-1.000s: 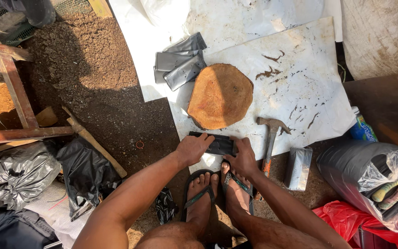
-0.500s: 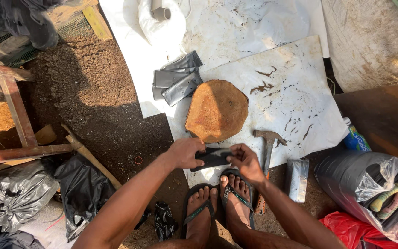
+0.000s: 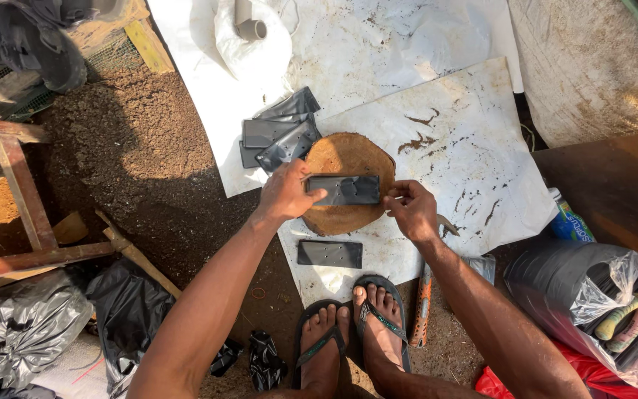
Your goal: The person hammers nails into small rectangular metal plates placed on a wooden block. They repeatedly pick up plates, position them, drive nails with a hammer, and stack the finished pieces. At one point, they wrap a stack of plates in a plastic bag before continuing to hammer more plates.
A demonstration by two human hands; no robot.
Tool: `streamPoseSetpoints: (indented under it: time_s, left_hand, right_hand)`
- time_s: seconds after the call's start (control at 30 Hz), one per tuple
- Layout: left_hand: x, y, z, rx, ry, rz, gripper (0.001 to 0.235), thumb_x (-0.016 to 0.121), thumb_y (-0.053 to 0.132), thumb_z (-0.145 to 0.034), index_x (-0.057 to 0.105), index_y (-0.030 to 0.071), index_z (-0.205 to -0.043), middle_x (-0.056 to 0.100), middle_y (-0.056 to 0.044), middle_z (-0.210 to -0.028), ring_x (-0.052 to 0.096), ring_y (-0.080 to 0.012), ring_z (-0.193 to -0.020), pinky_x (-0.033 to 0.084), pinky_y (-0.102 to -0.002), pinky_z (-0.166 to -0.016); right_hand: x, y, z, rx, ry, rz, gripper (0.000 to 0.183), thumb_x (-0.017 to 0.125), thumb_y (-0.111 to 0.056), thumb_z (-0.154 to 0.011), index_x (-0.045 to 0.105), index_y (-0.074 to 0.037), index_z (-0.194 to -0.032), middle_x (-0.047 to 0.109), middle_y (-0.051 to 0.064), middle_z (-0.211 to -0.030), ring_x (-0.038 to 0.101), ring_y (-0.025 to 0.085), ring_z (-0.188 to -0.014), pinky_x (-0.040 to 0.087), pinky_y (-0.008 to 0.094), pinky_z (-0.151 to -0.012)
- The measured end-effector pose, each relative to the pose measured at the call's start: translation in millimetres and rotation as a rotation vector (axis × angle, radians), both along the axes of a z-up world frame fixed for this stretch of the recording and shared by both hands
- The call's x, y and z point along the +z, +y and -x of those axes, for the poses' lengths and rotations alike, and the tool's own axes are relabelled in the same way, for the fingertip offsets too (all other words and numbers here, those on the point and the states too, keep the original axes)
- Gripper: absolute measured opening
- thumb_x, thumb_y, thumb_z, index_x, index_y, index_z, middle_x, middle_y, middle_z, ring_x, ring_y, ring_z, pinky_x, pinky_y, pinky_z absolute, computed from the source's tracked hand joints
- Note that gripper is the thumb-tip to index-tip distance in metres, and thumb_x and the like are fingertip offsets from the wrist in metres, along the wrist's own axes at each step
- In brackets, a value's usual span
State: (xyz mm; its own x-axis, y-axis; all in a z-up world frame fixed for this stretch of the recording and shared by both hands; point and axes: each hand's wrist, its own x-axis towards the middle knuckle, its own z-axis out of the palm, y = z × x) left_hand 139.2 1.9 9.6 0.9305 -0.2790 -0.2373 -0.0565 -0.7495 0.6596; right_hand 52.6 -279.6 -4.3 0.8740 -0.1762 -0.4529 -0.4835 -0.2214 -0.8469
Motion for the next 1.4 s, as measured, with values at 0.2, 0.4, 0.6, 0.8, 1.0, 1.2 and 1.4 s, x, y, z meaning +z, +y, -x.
streamPoseSetpoints:
  time_s: [0.2,0.4,0.6,0.8,1.0,1.2,1.4]
  left_hand:
    - [-33,-9,0,0.264,0.131,0.319,0.018,0.058,0.016,-0.103,0.065,0.001,-0.111,0.067,-0.012,-0.1,0.068,-0.0195,-0.082,0.057,-0.033,-0.068]
    - [-34,-71,16,0.236,0.148,0.822,0.018,0.07,0.004,-0.094,0.074,0.002,-0.112,0.074,-0.007,-0.102,0.07,-0.0131,-0.089,0.06,-0.028,-0.079]
    - [-8,-96,30,0.193,-0.01,0.583,0.014,0.072,0.008,-0.095,0.075,0.002,-0.107,0.079,-0.01,-0.094,0.075,-0.0145,-0.081,0.058,-0.028,-0.07]
    - [0,-100,34,0.147,-0.065,0.524,0.012,0.069,0.007,-0.097,0.073,0.001,-0.106,0.078,-0.013,-0.093,0.076,-0.0176,-0.079,0.057,-0.029,-0.067]
    - [-3,-97,34,0.127,-0.102,0.535,0.009,0.067,0.004,-0.098,0.07,0.001,-0.105,0.077,-0.012,-0.094,0.077,-0.0188,-0.081,0.058,-0.03,-0.068]
    - [4,-96,33,0.085,-0.125,0.549,0.007,0.066,0.003,-0.098,0.069,0.002,-0.104,0.077,-0.012,-0.093,0.076,-0.0189,-0.08,0.058,-0.031,-0.067]
    - [13,-92,33,0.048,-0.068,0.468,0.006,0.066,0.003,-0.099,0.069,0.003,-0.104,0.073,-0.015,-0.084,0.069,-0.0254,-0.066,0.052,-0.035,-0.061]
  right_hand:
    - [0,0,29,0.293,-0.181,0.498,0.044,0.074,-0.01,-0.093,0.064,-0.011,-0.135,0.074,0.013,-0.103,0.072,0.022,-0.071,0.062,0.035,-0.062]
    - [10,15,43,0.54,-0.397,0.803,0.06,0.07,-0.014,-0.087,0.056,-0.015,-0.146,0.065,0.02,-0.113,0.071,0.034,-0.082,0.06,0.046,-0.072]
    - [9,20,45,0.571,-0.352,0.84,0.067,0.07,-0.018,-0.087,0.048,-0.013,-0.15,0.062,0.02,-0.119,0.07,0.038,-0.085,0.058,0.053,-0.075]
    - [7,20,45,0.634,-0.223,0.803,0.067,0.065,-0.019,-0.093,0.041,-0.009,-0.155,0.06,0.023,-0.12,0.07,0.034,-0.081,0.059,0.05,-0.073]
    - [12,19,45,0.633,-0.229,0.812,0.069,0.066,-0.019,-0.091,0.041,-0.012,-0.155,0.061,0.021,-0.119,0.07,0.036,-0.078,0.058,0.052,-0.072]
    - [14,19,45,0.62,-0.241,0.788,0.07,0.066,-0.017,-0.091,0.04,-0.012,-0.156,0.061,0.02,-0.118,0.069,0.035,-0.077,0.059,0.051,-0.071]
    - [16,19,46,0.621,-0.232,0.783,0.073,0.067,-0.017,-0.09,0.038,-0.012,-0.157,0.061,0.02,-0.115,0.069,0.036,-0.076,0.059,0.052,-0.07]
